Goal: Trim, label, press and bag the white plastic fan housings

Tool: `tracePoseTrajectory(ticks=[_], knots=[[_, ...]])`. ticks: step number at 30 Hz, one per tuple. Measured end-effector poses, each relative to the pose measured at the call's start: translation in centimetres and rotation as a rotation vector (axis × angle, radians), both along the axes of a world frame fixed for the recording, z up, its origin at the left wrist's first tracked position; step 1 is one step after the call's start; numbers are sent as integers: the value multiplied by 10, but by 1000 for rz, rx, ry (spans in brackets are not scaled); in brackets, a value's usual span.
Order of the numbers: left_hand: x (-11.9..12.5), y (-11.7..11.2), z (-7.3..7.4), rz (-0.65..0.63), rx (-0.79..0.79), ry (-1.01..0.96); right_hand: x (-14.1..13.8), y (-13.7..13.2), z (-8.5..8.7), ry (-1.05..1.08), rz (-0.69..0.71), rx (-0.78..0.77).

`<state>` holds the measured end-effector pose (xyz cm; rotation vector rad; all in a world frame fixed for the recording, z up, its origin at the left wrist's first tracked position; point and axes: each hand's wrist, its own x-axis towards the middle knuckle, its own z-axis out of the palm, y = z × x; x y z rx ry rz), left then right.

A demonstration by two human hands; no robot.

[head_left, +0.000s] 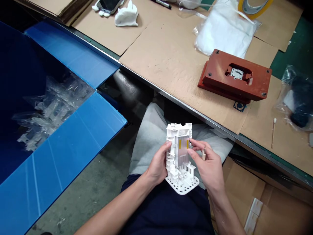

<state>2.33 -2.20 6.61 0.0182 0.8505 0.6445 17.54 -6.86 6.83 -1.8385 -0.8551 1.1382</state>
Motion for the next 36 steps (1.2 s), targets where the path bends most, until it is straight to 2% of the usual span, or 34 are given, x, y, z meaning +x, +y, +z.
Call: tracePoseTrajectory(ticks=[3, 5, 8, 10, 12, 16, 19, 26, 31, 36], knots=[[-6, 2, -2, -28, -95, -102, 6, 2, -6, 352, -66, -80], [-11, 2, -3, -68, -136, -157, 8, 2, -7, 606, 11, -183], [-15, 2, -3, -129, -140, -176, 9, 2, -4, 733, 95, -222], [-16, 1, -3, -171, -115, -135, 6, 2, -3, 720, 97, -208], [-17, 0, -3, -202, -16, 8, 2, 0, -4, 682, 67, -200], [-21, -9, -5, -400, 434, 475, -11, -12, -13, 620, 15, -158], [-26, -17, -6, -527, 612, 658, -18, -24, -17, 551, 62, -170], [-26, -33, -1, -553, 655, 694, -22, -43, -5, 326, 111, -243], [-25, -33, -7, -561, 674, 709, -28, -48, -14, 269, 81, -174], [-26, -31, -11, -546, 693, 730, -23, -42, -20, 317, 97, -175]])
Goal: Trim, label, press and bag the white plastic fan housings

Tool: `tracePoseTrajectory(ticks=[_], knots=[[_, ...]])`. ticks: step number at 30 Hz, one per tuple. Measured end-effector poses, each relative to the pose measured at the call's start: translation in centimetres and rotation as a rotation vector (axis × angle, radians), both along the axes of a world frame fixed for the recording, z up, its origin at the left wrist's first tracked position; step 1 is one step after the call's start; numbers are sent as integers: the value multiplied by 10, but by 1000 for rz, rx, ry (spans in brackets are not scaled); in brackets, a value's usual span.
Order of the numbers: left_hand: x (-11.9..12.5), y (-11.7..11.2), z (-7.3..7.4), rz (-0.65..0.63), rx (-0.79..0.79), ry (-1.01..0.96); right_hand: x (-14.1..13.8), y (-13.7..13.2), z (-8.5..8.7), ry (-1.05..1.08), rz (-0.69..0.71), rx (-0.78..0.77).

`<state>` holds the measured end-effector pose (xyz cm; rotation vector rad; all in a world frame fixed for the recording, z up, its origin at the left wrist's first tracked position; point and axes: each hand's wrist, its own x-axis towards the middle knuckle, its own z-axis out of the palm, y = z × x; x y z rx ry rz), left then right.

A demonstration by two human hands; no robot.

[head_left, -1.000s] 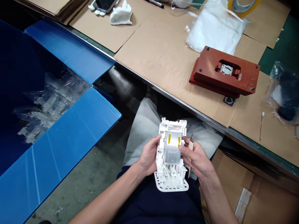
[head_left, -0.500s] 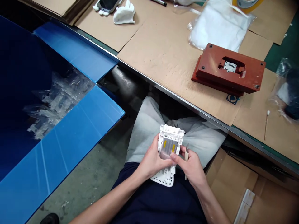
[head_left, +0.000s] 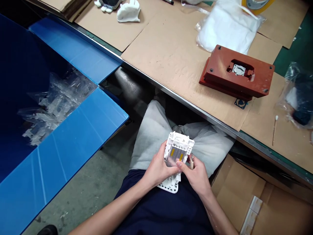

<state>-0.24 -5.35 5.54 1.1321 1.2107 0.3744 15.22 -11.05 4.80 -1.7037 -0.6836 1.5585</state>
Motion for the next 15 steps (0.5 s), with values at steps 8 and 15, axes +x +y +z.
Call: tracePoseTrajectory(ticks=[8, 15], knots=[[3, -1, 5, 27, -22, -43, 2, 1, 9, -4, -6, -10], [0, 4, 4, 39, -17, -16, -1, 7, 7, 17, -9, 17]])
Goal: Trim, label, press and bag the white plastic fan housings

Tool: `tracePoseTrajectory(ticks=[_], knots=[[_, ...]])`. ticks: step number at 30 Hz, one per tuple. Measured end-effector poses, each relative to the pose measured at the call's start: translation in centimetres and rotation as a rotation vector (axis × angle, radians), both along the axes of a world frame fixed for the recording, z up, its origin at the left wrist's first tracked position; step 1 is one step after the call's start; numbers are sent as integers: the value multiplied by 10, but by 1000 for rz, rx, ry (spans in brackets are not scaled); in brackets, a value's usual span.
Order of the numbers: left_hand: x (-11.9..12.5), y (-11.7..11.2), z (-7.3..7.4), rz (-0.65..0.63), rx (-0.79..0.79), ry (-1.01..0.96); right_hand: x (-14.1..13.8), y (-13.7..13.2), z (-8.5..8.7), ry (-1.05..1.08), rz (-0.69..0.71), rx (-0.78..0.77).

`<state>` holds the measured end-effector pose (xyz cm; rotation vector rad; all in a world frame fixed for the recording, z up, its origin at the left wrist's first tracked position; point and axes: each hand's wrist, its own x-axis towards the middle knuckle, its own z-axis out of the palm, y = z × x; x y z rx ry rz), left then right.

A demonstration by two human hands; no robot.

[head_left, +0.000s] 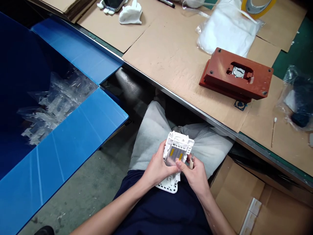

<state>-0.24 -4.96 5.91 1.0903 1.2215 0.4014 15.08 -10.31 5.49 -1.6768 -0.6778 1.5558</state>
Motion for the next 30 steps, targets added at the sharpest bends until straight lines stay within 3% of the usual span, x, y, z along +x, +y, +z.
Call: tracePoseTrajectory(ticks=[10, 18, 22, 26, 30], knots=[[2, 0, 3, 13, -14, -48, 1, 1, 4, -40, -7, 7], [0, 7, 9, 30, -9, 28, 1, 10, 1, 28, 12, 0], [-1, 12, 12, 77, -140, -118, 5, 15, 5, 24, 72, 2], [-3, 15, 8, 197, -364, -322, 22, 19, 9, -50, 141, 124], [-9, 24, 9, 350, -582, -375, 68, 31, 15, -435, 100, 296]])
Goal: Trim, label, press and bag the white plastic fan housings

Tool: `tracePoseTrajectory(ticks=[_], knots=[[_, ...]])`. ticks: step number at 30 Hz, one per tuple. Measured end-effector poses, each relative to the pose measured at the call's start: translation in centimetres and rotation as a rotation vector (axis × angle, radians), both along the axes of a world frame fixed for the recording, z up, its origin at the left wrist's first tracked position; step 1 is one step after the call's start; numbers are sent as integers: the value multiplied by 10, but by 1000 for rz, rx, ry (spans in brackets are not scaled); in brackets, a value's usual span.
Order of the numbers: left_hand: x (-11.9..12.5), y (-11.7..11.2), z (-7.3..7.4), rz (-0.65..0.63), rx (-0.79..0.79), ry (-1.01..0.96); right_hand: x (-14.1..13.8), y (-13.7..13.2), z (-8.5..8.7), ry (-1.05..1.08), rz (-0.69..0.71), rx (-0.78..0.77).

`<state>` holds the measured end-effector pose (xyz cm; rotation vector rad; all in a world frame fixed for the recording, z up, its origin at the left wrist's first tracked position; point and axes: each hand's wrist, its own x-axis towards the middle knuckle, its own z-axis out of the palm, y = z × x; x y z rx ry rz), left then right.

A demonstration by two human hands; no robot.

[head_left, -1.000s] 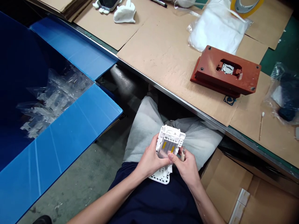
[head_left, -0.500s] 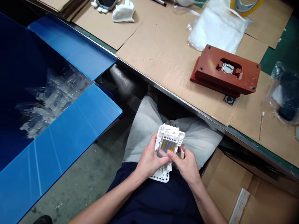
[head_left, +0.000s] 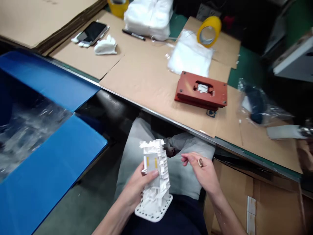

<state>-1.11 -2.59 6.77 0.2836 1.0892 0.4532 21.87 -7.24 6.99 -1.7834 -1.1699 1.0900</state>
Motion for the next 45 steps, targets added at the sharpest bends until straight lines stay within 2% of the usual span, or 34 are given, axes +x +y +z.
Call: tracePoseTrajectory(ticks=[3, 5, 8, 11, 14, 17, 21, 26, 31, 34, 36, 41, 45], knots=[[-3, 12, 6, 61, -66, 22, 53, 19, 2, -403, -150, 122], [-3, 19, 12, 71, -84, 33, 87, 36, -1, -570, -244, 168], [-2, 25, 19, 79, -91, 48, 120, 63, -12, -728, -242, 168], [-2, 27, 21, 118, -84, 44, 125, 77, -24, -836, -155, 144], [-4, 26, 19, 155, -85, 48, 118, 74, -30, -900, -101, 146], [-7, 25, 16, 164, -100, 61, 117, 68, -30, -917, -88, 167], [-8, 25, 15, 115, -97, 55, 133, 75, -26, -907, -89, 211], [-8, 26, 16, 112, -70, 42, 149, 81, -25, -865, -15, 236], [-2, 24, 12, 122, -29, -39, 126, 60, -16, -756, -29, 302], [7, 24, 9, 77, 48, -90, 88, 42, -3, -643, -32, 323], [13, 26, 7, 41, 117, -115, 56, 31, 5, -525, -29, 277], [23, 31, -5, -57, 260, -217, -18, 13, 16, 160, -134, -49], [19, 31, -10, -102, 315, -252, -40, 11, 11, 497, -250, -140]])
